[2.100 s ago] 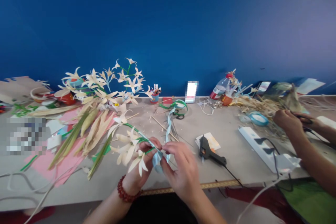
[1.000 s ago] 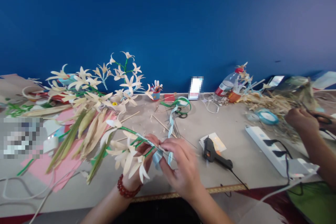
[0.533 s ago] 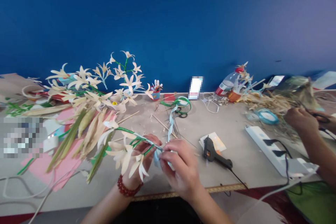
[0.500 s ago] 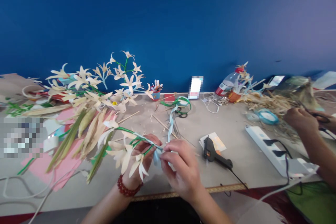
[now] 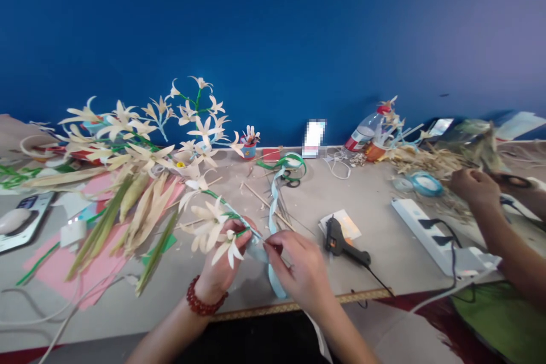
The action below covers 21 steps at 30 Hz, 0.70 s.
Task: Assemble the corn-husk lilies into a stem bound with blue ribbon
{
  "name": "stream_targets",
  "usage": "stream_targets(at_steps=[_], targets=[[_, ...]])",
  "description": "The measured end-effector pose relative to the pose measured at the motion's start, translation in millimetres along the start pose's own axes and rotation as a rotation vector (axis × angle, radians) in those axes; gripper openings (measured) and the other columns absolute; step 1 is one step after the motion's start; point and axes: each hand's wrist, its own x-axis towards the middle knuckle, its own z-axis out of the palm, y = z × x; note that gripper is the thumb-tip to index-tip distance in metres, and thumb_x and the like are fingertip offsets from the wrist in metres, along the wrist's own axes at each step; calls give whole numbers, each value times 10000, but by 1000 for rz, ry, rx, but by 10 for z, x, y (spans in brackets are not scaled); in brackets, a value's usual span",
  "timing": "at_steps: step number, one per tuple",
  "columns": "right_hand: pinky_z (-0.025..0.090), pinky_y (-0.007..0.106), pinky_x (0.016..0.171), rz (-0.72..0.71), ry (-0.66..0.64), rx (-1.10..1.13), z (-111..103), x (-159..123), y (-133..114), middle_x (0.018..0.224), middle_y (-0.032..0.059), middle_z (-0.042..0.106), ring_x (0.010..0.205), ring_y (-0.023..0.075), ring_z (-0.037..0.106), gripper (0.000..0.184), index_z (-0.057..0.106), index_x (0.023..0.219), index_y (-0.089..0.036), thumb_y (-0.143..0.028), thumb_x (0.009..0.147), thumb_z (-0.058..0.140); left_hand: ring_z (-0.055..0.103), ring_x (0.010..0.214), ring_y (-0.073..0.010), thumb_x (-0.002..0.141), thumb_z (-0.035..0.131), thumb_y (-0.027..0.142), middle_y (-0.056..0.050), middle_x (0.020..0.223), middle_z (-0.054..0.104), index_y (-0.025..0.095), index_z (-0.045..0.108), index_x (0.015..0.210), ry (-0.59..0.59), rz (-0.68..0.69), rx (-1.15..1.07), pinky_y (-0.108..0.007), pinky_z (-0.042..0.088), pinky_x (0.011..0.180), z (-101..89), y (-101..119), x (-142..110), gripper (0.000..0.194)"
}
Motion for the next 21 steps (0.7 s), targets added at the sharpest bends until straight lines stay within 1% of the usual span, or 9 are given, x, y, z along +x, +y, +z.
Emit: stream_targets(at_steps=[3, 5, 7, 9, 11, 13, 18, 21], targets=[[467, 256, 608, 90, -1, 19, 38, -65, 40, 745, 33, 671, 645, 160, 614, 78, 585, 864, -193, -160, 905, 528, 570, 733, -143, 724, 751, 191, -8, 812, 621, 183, 631, 782, 48, -13, -1, -276, 471, 699, -25, -56, -4, 133], [459, 247, 608, 162, -23, 52, 52, -100, 63, 739, 28, 670, 643, 157, 609, 89, 585, 862, -196, -181, 915, 516, 571, 706, -136, 725, 755, 207, -11, 797, 628, 171, 652, 802, 66, -45, 25, -275, 473, 696, -34, -81, -3, 133], [453, 238, 611, 223, -51, 88, 59, -124, 83, 737, 29, 667, 645, 154, 605, 110, 587, 855, -197, -204, 926, 503, 574, 684, -130, 735, 752, 214, -17, 776, 634, 153, 671, 826, 39, -87, 84, -260, 464, 676, -34, -89, 2, 136], [447, 232, 611, 269, -80, 118, 66, -139, 105, 735, 28, 663, 642, 150, 600, 129, 591, 857, -198, -219, 935, 490, 574, 679, -120, 745, 749, 206, -14, 776, 636, 152, 677, 865, -14, -119, 138, -236, 445, 647, -30, -88, 8, 150], [443, 230, 614, 294, -97, 139, 78, -154, 132, 728, 23, 658, 639, 147, 596, 137, 589, 859, -199, -227, 940, 482, 565, 677, -108, 761, 741, 213, -9, 788, 637, 159, 674, 919, -59, -147, 172, -218, 429, 627, -31, -90, 13, 180], [444, 234, 628, 308, -102, 144, 92, -169, 160, 737, 23, 658, 649, 150, 598, 128, 579, 859, -199, -232, 937, 483, 550, 658, -99, 779, 731, 233, -3, 764, 637, 159, 667, 945, -69, -181, 199, -213, 425, 628, -44, -105, 16, 193], [439, 239, 627, 348, -148, 126, 107, -202, 212, 721, 25, 648, 650, 159, 594, 129, 574, 852, -200, -241, 932, 481, 541, 620, -100, 776, 737, 261, -2, 677, 651, 139, 654, 878, -15, -219, 252, -218, 426, 620, -126, -199, 38, 179], [429, 234, 602, 377, -192, 116, 119, -223, 239, 724, 25, 648, 652, 162, 593, 139, 583, 863, -203, -248, 936, 474, 548, 615, -101, 755, 753, 253, -2, 676, 665, 136, 653, 891, 38, -234, 244, -219, 426, 614, -186, -264, 52, 206]])
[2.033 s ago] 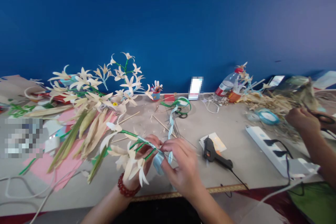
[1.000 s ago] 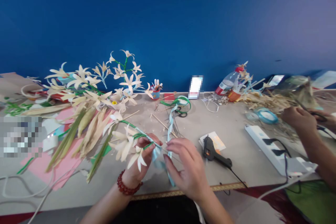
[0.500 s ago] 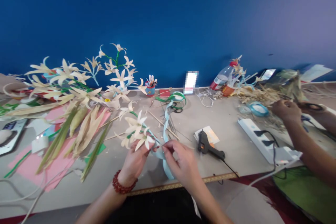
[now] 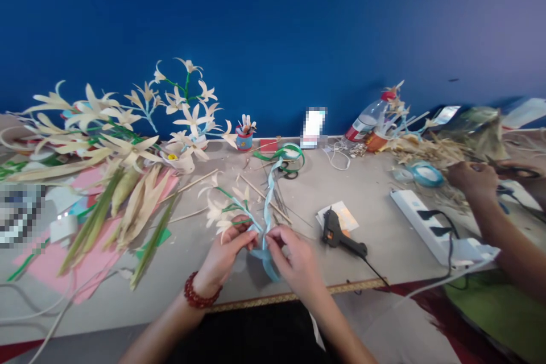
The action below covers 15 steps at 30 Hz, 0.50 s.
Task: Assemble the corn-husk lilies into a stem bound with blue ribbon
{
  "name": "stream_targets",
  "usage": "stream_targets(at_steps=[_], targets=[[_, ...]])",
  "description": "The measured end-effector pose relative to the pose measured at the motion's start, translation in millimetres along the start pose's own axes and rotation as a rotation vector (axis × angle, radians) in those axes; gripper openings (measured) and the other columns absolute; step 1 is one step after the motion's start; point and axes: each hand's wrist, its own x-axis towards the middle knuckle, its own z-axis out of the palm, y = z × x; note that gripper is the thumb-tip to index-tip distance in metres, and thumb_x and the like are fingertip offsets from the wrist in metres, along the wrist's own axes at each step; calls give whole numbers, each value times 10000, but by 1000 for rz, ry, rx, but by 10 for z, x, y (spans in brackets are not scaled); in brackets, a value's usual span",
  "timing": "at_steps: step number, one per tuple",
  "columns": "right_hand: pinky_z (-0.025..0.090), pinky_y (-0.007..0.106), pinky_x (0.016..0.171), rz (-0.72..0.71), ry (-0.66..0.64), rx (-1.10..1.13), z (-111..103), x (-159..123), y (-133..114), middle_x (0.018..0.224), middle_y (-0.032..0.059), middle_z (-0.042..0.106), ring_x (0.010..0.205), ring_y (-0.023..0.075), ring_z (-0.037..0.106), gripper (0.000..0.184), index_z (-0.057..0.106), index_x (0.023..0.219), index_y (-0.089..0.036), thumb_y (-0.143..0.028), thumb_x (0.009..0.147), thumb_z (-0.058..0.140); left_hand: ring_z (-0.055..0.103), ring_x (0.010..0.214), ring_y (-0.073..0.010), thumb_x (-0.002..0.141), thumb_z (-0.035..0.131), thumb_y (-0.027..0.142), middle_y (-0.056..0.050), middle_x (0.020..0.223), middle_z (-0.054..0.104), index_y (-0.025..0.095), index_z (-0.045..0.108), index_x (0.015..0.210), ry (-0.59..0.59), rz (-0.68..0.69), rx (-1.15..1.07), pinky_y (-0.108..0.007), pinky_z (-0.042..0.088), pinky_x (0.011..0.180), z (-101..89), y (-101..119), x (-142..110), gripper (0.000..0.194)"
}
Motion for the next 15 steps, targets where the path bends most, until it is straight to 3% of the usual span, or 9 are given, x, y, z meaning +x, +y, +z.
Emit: stream_targets(at_steps=[9, 15], targets=[[419, 238, 609, -13, -3, -35, 144, -26, 103, 715, 21, 625, 631, 155, 581, 142, 571, 872, -201, -247, 944, 457, 549, 579, -89, 725, 772, 238, 14, 652, 664, 153, 626, 913, 89, -10, -138, -199, 428, 574, -21, -127, -8, 252], [428, 238, 616, -29, 35, 13, 192, -31, 109, 715, 23, 618, 629, 152, 575, 140, 556, 882, -197, -258, 950, 449, 391, 468, -37, 751, 763, 220, 75, 560, 523, 168, 628, 883, 103, 27, -184, -160, 325, 470, -7, -169, 3, 196]])
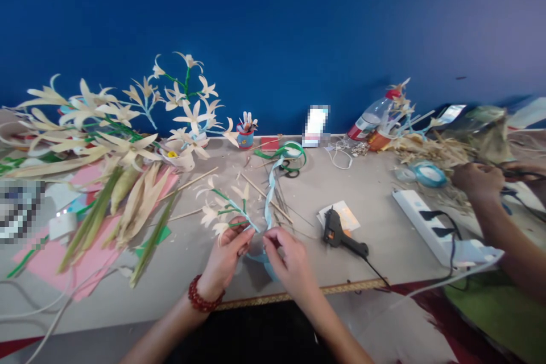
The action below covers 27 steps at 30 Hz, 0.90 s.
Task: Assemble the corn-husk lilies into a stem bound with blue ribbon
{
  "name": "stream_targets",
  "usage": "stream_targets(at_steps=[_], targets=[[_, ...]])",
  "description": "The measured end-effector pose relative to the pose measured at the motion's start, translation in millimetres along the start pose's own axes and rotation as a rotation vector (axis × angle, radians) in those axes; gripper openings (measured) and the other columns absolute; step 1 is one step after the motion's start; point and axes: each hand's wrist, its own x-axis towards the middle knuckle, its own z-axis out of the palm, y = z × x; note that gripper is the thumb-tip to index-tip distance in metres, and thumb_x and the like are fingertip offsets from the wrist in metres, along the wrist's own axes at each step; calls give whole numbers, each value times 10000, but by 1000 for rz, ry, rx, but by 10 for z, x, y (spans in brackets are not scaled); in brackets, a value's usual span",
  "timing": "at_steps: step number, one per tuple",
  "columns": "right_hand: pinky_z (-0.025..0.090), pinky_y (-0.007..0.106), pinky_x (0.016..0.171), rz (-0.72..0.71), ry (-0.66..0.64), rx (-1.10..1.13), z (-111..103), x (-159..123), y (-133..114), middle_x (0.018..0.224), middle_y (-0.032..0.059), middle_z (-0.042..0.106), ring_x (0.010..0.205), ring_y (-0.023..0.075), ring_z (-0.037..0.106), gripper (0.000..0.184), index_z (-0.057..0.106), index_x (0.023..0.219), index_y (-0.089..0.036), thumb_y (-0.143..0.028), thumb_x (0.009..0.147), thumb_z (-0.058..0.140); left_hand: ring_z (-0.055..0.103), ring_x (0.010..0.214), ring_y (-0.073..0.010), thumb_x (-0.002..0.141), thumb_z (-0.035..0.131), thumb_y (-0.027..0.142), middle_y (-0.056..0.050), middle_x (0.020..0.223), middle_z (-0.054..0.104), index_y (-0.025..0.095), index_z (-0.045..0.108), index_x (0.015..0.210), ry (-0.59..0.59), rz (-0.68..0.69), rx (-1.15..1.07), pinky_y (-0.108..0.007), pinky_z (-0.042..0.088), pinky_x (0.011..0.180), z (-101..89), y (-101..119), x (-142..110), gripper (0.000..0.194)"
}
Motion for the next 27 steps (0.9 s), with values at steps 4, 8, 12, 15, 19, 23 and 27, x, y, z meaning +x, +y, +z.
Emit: stream_targets(at_steps=[4, 8, 12, 15, 19, 23, 27], targets=[[428, 232, 610, -12, 18, 34, -8, -4, -30, 725, 19, 620, 629, 145, 575, 125, 555, 893, -200, -253, 949, 457, 398, 489, -33, 738, 769, 216, 29, 674, 602, 155, 682, 881, -7, 27, -5, -156, 325, 459, 12, 12, -24, 178], [433, 232, 621, -42, 28, 59, -30, 2, -92, 716, 13, 614, 626, 139, 568, 121, 550, 868, -201, -237, 944, 462, 543, 667, -87, 743, 757, 225, -32, 835, 659, 147, 750, 868, -23, 110, 20, -199, 469, 651, 34, 44, -55, 148], [423, 226, 595, -26, -5, 100, -42, -17, -127, 698, 2, 584, 609, 134, 541, 131, 546, 862, -203, -251, 947, 459, 582, 764, -119, 762, 737, 226, -36, 893, 668, 177, 760, 861, -35, 154, -24, -221, 483, 725, 56, 61, -71, 113], [419, 224, 590, -3, -40, 141, -40, -41, -117, 705, -3, 568, 619, 131, 530, 134, 541, 863, -205, -267, 951, 462, 595, 810, -134, 770, 729, 229, -31, 881, 666, 189, 752, 864, -47, 178, -40, -232, 482, 768, 71, 70, -77, 104], [421, 224, 591, 24, -67, 222, -43, -57, -101, 707, -3, 562, 634, 131, 533, 145, 535, 856, -205, -277, 957, 460, 596, 849, -156, 769, 726, 237, -40, 892, 653, 182, 747, 847, -37, 226, -4, -250, 478, 805, 93, 90, -92, 97], [425, 224, 584, 57, -80, 322, -47, -47, -103, 685, -10, 556, 606, 122, 531, 181, 532, 834, -203, -304, 965, 458, 593, 835, -180, 746, 737, 251, -47, 885, 643, 186, 723, 808, -10, 279, 30, -293, 487, 800, 99, 83, -109, 90], [426, 224, 572, 82, -98, 376, -42, -37, -98, 695, -10, 557, 594, 117, 533, 199, 532, 836, -202, -328, 970, 456, 587, 827, -178, 743, 735, 267, -40, 893, 637, 195, 711, 815, 3, 280, 50, -291, 480, 795, 77, 50, -104, 104]])
